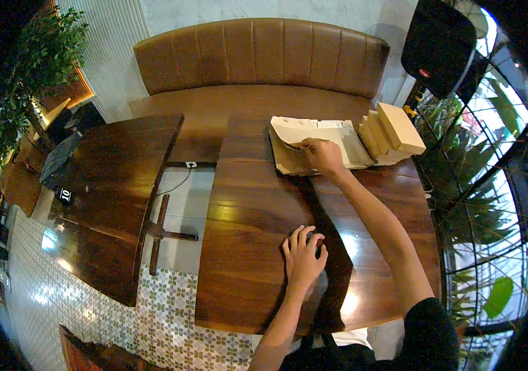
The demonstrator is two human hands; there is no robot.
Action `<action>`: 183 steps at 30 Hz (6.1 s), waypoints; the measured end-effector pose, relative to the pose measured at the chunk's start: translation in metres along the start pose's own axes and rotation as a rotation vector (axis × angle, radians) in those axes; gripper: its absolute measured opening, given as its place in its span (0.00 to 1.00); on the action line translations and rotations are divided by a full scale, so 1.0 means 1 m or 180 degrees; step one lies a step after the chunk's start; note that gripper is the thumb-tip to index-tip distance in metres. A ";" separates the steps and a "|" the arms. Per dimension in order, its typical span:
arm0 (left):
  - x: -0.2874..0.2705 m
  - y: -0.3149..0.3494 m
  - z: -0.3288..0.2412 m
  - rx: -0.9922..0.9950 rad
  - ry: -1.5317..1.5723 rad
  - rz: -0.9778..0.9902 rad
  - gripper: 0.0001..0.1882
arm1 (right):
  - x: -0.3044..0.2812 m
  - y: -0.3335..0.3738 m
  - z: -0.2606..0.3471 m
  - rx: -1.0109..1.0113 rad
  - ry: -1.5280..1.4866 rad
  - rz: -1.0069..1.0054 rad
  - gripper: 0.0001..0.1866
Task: The person assembles flat cardboard boxes by folding the side flaps and securing them with small fasteners. They repeat this process for multiple boxes, stacking the completed ones on the table.
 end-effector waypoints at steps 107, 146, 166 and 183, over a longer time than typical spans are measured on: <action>0.010 -0.065 0.114 -0.1452 0.4297 0.0684 0.41 | -0.078 0.215 0.131 -0.0571 -0.2034 0.0843 0.14; -0.037 0.038 0.022 -0.0305 0.1168 0.0759 0.21 | -0.159 0.367 0.029 0.0016 -0.1161 0.0450 0.17; -0.030 0.040 0.013 0.0096 0.0957 0.0903 0.12 | -0.175 0.359 0.023 0.0654 -0.0210 0.0073 0.10; -0.020 0.037 0.047 -0.1418 0.2601 0.0469 0.27 | -0.127 0.306 0.077 0.1338 -0.0975 -0.0286 0.12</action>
Point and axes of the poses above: each hand's wrist, its own y-axis away from the middle knuckle, its own x-axis out of the palm, z = x × y, the point moved 8 cm from there along -y, towards the middle knuckle, and after that the axes turned 5 degrees about -z, right-handed, at the moved point
